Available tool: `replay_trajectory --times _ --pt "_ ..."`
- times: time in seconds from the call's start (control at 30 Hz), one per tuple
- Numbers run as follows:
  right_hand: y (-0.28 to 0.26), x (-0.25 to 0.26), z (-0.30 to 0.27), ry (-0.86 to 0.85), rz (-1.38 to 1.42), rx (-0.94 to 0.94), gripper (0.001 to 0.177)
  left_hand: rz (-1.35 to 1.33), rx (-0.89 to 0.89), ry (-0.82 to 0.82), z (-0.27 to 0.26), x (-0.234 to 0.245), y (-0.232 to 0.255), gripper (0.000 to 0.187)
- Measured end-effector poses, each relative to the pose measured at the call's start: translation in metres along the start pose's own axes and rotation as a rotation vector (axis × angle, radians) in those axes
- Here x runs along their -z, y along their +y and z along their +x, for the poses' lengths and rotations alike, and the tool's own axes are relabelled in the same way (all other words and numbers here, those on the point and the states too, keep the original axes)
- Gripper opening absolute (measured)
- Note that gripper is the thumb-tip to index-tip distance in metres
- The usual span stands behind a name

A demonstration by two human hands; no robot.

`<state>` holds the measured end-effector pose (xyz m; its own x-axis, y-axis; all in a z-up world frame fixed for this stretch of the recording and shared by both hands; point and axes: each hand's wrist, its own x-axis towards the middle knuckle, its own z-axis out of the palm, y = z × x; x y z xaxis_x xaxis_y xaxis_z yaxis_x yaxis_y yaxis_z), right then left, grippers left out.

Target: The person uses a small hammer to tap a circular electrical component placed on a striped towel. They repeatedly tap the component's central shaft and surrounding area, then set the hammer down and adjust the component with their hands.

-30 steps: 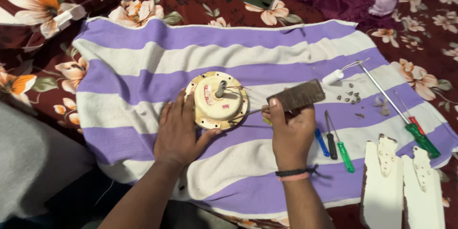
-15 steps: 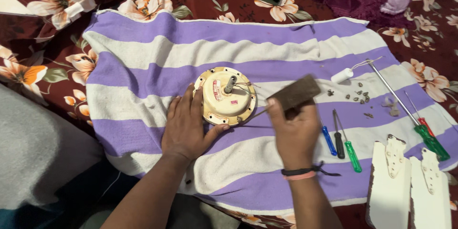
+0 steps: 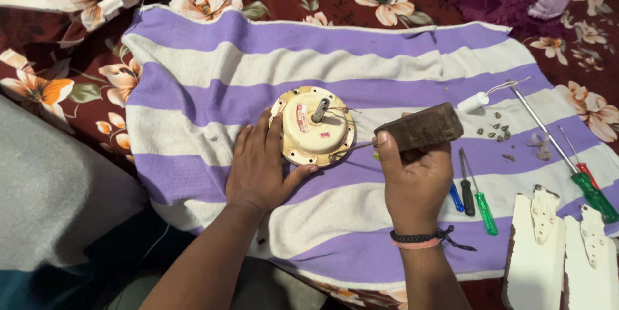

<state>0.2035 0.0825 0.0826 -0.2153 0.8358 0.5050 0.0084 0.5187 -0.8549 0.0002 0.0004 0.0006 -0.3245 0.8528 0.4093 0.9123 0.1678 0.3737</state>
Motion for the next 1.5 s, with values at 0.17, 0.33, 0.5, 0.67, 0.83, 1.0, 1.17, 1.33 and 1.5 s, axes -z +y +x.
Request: replay_trajectory --times 0.17,0.33,0.5,0.67,0.83,1.0,1.17,1.33,1.5 --pt "0.002 0.003 -0.003 0.013 0.014 0.013 0.036 0.003 0.0 -0.007 0.0 0.0 0.001 0.113" --pt "-0.008 0.0 0.002 -0.014 -0.059 -0.001 0.036 0.011 0.001 -0.017 0.001 0.002 0.002 0.114" --pt "-0.032 -0.004 0.018 -0.11 -0.305 0.083 0.047 0.0 -0.016 0.018 0.0 0.0 0.001 0.113" --pt "-0.063 -0.008 0.026 -0.247 -0.35 0.265 0.083 -0.013 0.0 -0.005 0.001 0.002 0.003 0.115" --pt "-0.088 -0.009 0.035 -0.383 -0.474 0.315 0.073 -0.037 0.006 0.001 0.0 0.006 0.002 0.114" --pt "-0.117 -0.007 0.046 -0.274 -0.707 0.221 0.06 -0.053 0.024 -0.027 0.002 0.008 0.003 0.114" --pt "-0.135 -0.008 0.054 -0.242 -0.783 0.143 0.044 -0.046 0.023 -0.029 0.001 0.006 0.002 0.114" --pt "-0.138 -0.015 0.053 -0.164 -0.803 0.103 0.027 -0.041 0.019 -0.025 0.0 0.006 0.001 0.115" --pt "-0.137 -0.013 0.053 -0.168 -0.83 0.187 0.019 -0.042 0.021 -0.024 0.002 0.005 0.003 0.115"
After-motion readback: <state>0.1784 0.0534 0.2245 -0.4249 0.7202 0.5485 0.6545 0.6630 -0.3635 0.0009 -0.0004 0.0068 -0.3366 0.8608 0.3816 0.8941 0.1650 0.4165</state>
